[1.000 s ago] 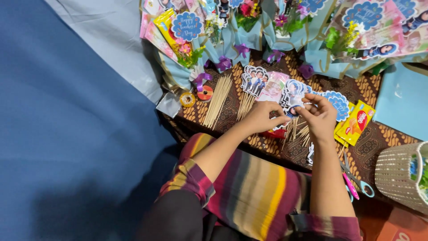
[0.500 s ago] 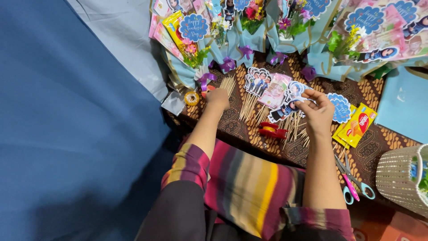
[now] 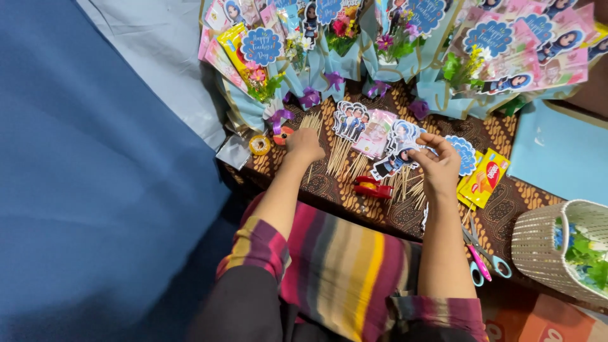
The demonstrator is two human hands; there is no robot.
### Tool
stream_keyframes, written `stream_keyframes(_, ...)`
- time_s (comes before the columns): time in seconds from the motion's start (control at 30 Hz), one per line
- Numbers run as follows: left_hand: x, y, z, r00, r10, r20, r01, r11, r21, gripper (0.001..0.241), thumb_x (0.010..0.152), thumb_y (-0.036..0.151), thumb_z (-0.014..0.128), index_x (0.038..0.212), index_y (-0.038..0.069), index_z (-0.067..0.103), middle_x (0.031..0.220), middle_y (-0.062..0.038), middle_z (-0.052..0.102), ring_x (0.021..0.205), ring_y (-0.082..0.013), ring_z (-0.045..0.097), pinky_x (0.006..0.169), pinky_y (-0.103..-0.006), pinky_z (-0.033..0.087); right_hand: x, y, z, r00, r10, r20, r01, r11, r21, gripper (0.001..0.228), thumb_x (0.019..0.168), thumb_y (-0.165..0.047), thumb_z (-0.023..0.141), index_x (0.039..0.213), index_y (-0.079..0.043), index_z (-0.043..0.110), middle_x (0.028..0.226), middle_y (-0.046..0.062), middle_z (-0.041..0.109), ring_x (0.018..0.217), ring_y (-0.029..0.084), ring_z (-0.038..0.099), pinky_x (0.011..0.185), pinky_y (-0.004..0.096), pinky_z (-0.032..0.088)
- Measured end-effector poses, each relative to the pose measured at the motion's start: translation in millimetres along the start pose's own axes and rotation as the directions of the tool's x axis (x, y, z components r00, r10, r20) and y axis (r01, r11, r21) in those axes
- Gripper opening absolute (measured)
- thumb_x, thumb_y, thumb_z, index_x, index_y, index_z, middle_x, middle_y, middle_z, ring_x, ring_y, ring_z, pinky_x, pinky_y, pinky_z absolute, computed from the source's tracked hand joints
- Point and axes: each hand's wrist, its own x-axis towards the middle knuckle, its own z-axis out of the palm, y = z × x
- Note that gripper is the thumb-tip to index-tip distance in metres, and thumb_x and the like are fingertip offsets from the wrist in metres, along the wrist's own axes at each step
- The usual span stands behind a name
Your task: Assembling decorative paper cutouts onto wooden sticks using adhesive for floral arrangements.
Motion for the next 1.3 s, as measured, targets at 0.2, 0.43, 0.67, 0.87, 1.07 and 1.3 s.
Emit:
stream_keyframes(0.2,-46,43,-9,0.909,0.374,-0.183,-0.417,0.807,-0.418,0.014,0.067,0.018,0.054,0.069,0.005,0.059,0.056,-0.013,0.06,0.066,-0.0344,0.063,0.057,-0.0396,0.047,-1,-13,-8,1.0,0.007,-0.025,-0.005,0.998,0.064,0.045,0.064,0.012,0.07,0.107,0.005,0.055,0.091,0.012,0.057,0.071,0.012,0.063,0.065,0.024,0.055)
stream_keyframes(0.43,-59,80,-12,0.793,0.53,-0.301,-0.534,0.365,-0.762,0.031,0.079,0.0,0.05,0.108,0.01,0.054,0.067,-0.012,0.064,0.058,-0.0169,0.064,0.056,-0.0243,0.051,-1,-23,-28,0.997,0.069,-0.018,-0.064,0.982,0.18,0.047,0.066,0.013,0.067,0.11,0.005,0.053,0.095,0.015,0.056,0.076,0.015,0.064,0.071,0.026,0.055)
stream_keyframes(0.67,-74,104,-14,0.738,0.6,-0.31,-0.559,0.284,-0.779,0.018,0.085,0.01,0.05,0.082,0.01,0.068,0.058,-0.007,0.063,0.059,-0.011,0.056,0.057,-0.0242,0.047,-11,-51,-22,0.999,0.022,0.035,-0.03,0.965,0.261,0.046,0.066,0.015,0.065,0.11,0.008,0.051,0.096,0.016,0.055,0.077,0.017,0.064,0.07,0.026,0.055)
stream_keyframes(0.87,-61,116,12,0.715,0.632,-0.299,-0.571,0.28,-0.772,0.008,0.078,0.014,0.064,0.071,0.01,0.063,0.048,0.001,0.048,0.051,-0.0059,0.044,0.047,-0.0186,0.035,-14,-50,-16,0.982,-0.187,0.015,0.186,0.982,0.042,0.041,0.071,0.009,0.069,0.108,0.006,0.052,0.097,0.014,0.055,0.076,0.015,0.061,0.068,0.023,0.052)
stream_keyframes(1.07,-65,125,12,0.722,0.689,-0.063,-0.026,-0.064,-0.998,0.014,0.083,0.013,0.058,0.071,0.005,0.058,0.055,-0.005,0.059,0.055,-0.0097,0.062,0.053,-0.0182,0.048,-19,-74,-16,0.78,-0.626,0.011,0.592,0.732,-0.337,0.023,0.08,0.01,0.061,0.102,0.009,0.056,0.097,0.017,0.053,0.087,0.03,0.062,0.08,0.031,0.046)
stream_keyframes(1.3,-55,118,13,0.678,0.733,0.053,0.268,-0.18,-0.947,0.015,0.084,0.015,0.056,0.075,0.003,0.053,0.057,-0.008,0.051,0.057,-0.0198,0.062,0.057,-0.0281,0.052,-28,-80,-8,0.766,-0.618,0.178,0.615,0.621,-0.486,0.032,0.074,0.017,0.057,0.105,0.009,0.059,0.094,0.018,0.056,0.082,0.03,0.062,0.075,0.036,0.05)
